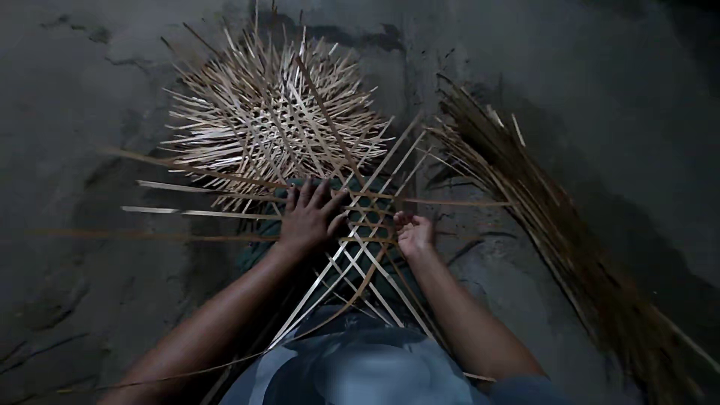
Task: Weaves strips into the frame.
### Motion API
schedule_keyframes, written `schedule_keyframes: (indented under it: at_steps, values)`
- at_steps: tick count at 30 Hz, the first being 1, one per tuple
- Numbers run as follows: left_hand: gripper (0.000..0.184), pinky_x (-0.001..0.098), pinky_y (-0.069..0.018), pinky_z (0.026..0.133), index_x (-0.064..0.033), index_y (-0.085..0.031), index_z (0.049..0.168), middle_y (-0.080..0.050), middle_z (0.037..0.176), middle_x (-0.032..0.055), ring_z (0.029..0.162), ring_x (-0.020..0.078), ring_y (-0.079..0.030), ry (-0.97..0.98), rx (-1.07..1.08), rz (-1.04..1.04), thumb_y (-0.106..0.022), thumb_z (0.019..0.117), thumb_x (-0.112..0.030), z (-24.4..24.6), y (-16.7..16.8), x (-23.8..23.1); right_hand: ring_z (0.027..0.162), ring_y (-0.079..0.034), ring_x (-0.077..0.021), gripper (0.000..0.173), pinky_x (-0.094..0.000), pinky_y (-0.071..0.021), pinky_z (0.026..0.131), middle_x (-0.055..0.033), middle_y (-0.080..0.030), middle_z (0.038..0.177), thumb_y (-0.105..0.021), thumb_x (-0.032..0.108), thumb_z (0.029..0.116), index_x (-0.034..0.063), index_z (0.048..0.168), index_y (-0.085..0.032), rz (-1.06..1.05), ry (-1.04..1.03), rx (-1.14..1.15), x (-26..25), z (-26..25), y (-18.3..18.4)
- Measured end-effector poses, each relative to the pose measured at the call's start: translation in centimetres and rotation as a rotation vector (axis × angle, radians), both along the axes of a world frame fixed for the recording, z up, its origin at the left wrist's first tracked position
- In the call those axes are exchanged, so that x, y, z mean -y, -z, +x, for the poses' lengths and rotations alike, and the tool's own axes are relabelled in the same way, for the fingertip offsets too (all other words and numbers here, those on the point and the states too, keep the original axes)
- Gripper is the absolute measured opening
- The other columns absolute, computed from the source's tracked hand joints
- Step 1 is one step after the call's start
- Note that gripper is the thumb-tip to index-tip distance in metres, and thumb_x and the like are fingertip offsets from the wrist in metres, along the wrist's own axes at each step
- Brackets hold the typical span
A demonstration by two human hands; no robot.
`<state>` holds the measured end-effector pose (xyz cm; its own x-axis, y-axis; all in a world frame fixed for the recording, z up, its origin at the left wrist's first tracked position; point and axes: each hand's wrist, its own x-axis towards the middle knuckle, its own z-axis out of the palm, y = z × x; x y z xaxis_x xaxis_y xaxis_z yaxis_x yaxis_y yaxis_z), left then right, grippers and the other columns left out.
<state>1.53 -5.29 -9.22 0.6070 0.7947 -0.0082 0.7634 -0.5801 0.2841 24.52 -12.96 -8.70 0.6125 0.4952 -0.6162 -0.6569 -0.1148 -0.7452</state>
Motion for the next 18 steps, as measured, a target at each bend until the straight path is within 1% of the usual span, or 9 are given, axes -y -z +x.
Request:
schedule_keyframes:
  at_steps: [2,4,7,9,11,13,15,17,18]
  values:
    - [0.055,0.0668,-0.0092,0.122,-0.047,-0.035,0.157,-0.024,0.17,0.0058,0.158,0.0372,-0.013,-0.008,0.011,0.013,-0.031,0.1044,-0.061,-0.1,0.1,0.1,0.081,-0.067,-0.0159,0.03,-0.028,-0.0577,0.075,-0.0127,-0.065,0.104,-0.037,0.01,0.1099,-0.0037,0.134,-0.049,-0.025,-0.217,0.036,-0.3,0.8,-0.4]
    - [0.055,0.0663,-0.0092,0.123,-0.0476,-0.036,0.157,-0.024,0.17,0.0053,0.158,0.0368,-0.013,-0.019,0.01,0.028,-0.03,0.1042,-0.062,-0.4,0.2,0.0,0.091,-0.07,-0.0166,0.033,-0.0296,-0.059,0.08,-0.0108,-0.069,0.112,-0.043,0.018,0.1107,-0.0004,0.136,-0.054,0.029,-0.418,0.058,-0.5,1.9,-1.1]
    - [0.055,0.066,-0.0095,0.123,-0.0493,-0.037,0.155,-0.024,0.17,0.0075,0.158,0.0385,-0.012,-0.039,0.012,0.023,-0.03,0.1033,-0.064,-0.4,0.2,0.1,0.087,-0.068,-0.0142,0.029,-0.0287,-0.0573,0.078,-0.0055,-0.071,0.108,-0.045,0.026,0.1101,0.0063,0.122,-0.064,0.11,-0.498,0.096,-0.4,2.2,-1.3]
    - [0.054,0.0656,-0.0096,0.123,-0.0504,-0.037,0.155,-0.022,0.171,0.007,0.158,0.0382,-0.012,-0.045,0.02,0.021,-0.03,0.1034,-0.065,-0.3,0.3,0.2,0.078,-0.066,-0.0149,0.027,-0.0318,-0.0574,0.074,-0.0037,-0.069,0.094,-0.044,0.025,0.1087,0.0083,0.105,-0.064,0.13,-0.395,0.189,-0.1,1.1,-1.0]
    - [0.053,0.0655,-0.0104,0.123,-0.0501,-0.037,0.155,-0.022,0.171,0.0062,0.158,0.0379,-0.013,-0.046,0.031,0.03,-0.031,0.104,-0.063,-0.3,0.5,0.3,0.076,-0.067,-0.0171,0.031,-0.0358,-0.0592,0.074,-0.0057,-0.07,0.092,-0.042,0.026,0.1081,0.0071,0.099,-0.065,0.199,-0.335,0.332,0.6,0.0,-0.4]
    - [0.053,0.0657,-0.01,0.123,-0.0503,-0.036,0.156,-0.021,0.171,0.0058,0.158,0.0374,-0.012,-0.049,0.028,0.038,-0.031,0.1042,-0.063,-0.3,0.7,0.2,0.083,-0.071,-0.0199,0.031,-0.0377,-0.0615,0.078,-0.01,-0.072,0.102,-0.041,0.022,0.1081,0.0032,0.112,-0.065,0.303,-0.343,0.445,1.2,-0.4,-0.1]
    - [0.055,0.0659,-0.0095,0.123,-0.0503,-0.035,0.156,-0.021,0.171,0.0064,0.158,0.0373,-0.011,-0.051,0.022,0.026,-0.031,0.1034,-0.065,-0.4,0.6,0.1,0.101,-0.072,-0.0244,0.041,-0.04,-0.0605,0.089,-0.0151,-0.069,0.125,-0.04,0.02,0.1078,0.0003,0.14,-0.055,0.363,-0.397,0.476,1.8,-0.6,-0.4]
    - [0.056,0.0659,-0.0134,0.123,-0.0424,-0.041,0.156,-0.025,0.169,0.0108,0.157,0.0382,-0.017,-0.041,0.16,0.033,-0.041,0.1031,-0.06,-0.9,0.4,0.0,0.113,-0.069,-0.0261,0.048,-0.0408,-0.0585,0.096,-0.0171,-0.062,0.137,-0.036,0.022,0.1091,0.0007,0.152,-0.042,0.377,-0.414,0.494,2.5,-0.8,-0.7]
    - [0.054,0.0643,-0.0196,0.123,-0.0338,-0.046,0.155,-0.03,0.166,0.0144,0.155,0.0376,-0.025,-0.039,0.319,0.047,-0.051,0.1032,-0.049,-1.4,0.4,-0.1,0.114,-0.068,-0.0249,0.049,-0.0396,-0.0583,0.097,-0.0157,-0.06,0.14,-0.032,0.024,0.1097,0.002,0.153,-0.042,0.371,-0.396,0.504,2.9,-0.9,-0.9]
